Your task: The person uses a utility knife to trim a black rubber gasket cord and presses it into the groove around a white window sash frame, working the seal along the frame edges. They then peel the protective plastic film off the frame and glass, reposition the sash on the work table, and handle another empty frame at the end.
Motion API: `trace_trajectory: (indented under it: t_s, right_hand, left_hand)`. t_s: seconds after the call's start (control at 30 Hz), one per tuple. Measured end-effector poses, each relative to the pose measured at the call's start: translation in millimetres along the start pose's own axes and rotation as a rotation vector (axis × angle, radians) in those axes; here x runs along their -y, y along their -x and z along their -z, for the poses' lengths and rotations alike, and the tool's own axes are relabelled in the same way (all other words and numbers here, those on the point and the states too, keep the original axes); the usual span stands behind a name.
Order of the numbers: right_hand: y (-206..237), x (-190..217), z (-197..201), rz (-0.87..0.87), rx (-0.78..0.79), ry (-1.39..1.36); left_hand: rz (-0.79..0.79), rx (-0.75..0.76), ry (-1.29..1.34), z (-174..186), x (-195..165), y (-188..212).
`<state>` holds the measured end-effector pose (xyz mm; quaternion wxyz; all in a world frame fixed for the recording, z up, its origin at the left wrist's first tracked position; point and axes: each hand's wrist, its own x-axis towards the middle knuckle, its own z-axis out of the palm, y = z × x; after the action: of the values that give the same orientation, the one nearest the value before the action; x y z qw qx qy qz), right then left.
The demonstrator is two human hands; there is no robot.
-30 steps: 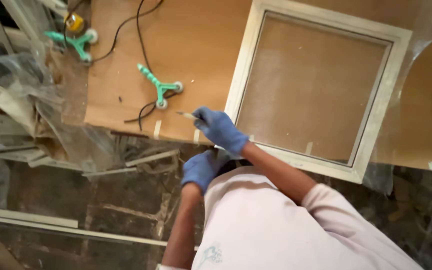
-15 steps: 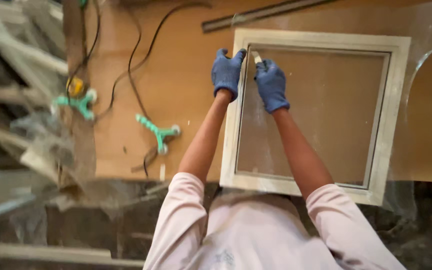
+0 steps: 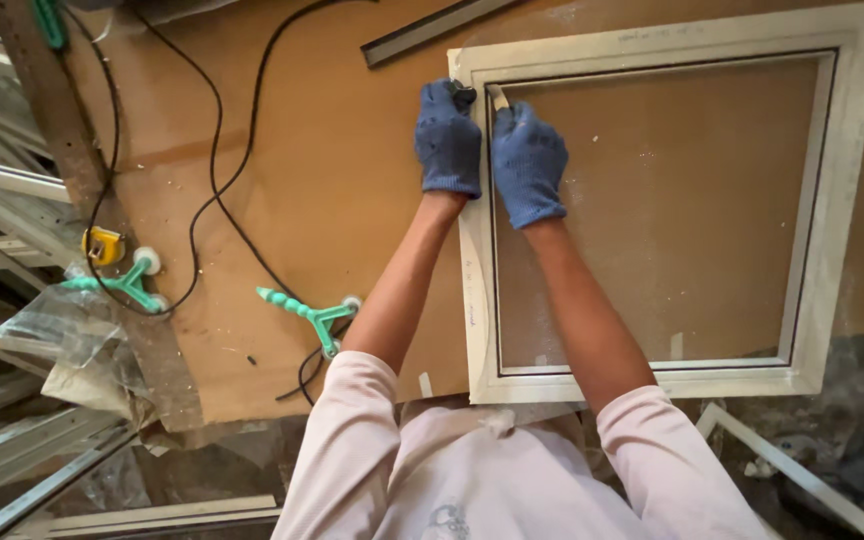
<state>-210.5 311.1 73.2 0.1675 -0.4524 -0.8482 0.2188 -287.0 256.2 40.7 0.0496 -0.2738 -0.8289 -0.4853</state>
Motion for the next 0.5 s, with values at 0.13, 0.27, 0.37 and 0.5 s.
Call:
trace_trajectory:
  t_s: [0.13,0.27,0.37,0.5]
  right_hand:
    - [4.3,-4.7,-8.7,0.006,0.007,-0.018]
    - [7.0,-13.5,-20.4,0.031,0.009,0.042]
    - [7.7,-18.0,-25.5,0.042,0.036,0.060]
    - [6.7,-21.1,-23.7,0.092,0.034,-0.004]
  left_hand:
    - [0.047,0.009,0.022,-5.1,9.4,2.7]
    - [0.067,0.025,0.027,-11.3,19.5,7.9]
    - [0.081,0.014,0.016,-14.1,24.8,9.2]
    - [0.067,0.013,-0.043,-15.3,26.9,7.8]
